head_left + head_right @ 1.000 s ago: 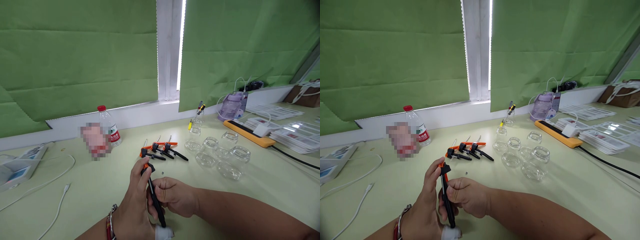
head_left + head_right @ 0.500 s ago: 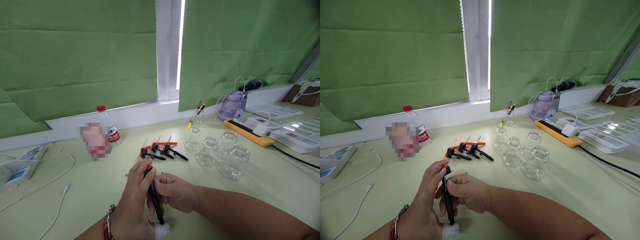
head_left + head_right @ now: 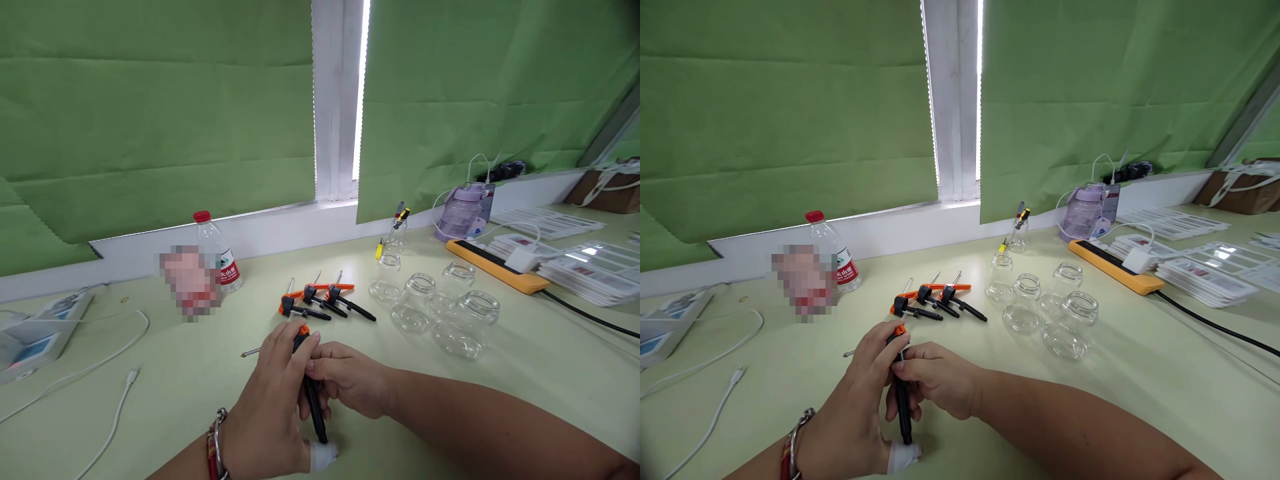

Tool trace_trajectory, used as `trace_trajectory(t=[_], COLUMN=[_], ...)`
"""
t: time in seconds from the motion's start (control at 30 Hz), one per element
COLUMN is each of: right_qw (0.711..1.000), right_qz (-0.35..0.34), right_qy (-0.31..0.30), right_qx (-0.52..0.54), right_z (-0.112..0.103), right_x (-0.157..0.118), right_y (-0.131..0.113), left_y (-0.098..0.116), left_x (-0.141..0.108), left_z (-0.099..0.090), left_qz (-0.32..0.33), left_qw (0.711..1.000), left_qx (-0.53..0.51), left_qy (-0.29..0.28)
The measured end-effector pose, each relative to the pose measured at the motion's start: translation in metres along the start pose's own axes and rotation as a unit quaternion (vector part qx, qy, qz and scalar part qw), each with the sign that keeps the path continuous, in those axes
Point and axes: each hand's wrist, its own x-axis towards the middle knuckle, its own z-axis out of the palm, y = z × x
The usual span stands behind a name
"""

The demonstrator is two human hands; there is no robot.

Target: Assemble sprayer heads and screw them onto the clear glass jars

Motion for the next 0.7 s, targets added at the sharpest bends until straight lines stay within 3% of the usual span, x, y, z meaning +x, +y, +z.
trace_trajectory(t=[0.47, 0.57, 0.7], right_qw=[0.999, 0.999, 0.991], right_qz=[0.026, 0.031, 0.000], right_qy=[-0.014, 0.018, 0.119], right_qx=[0.016, -0.027, -0.061], right_z=[-0.010, -0.019, -0.035], right_x=[0.000, -0.002, -0.004], right_y=[0.001, -0.006, -0.017], left_y=[-0.001, -0.003, -0.004], left_x=[0.001, 0.000, 0.000], left_z=[-0.007, -0.010, -0.017], left_qz=[0.015, -0.006, -0.071], left_qw=[0.999, 0.999, 0.996], left_qx=[0.013, -0.006, -0.056], left_qy=[0.027, 0.033, 0.027])
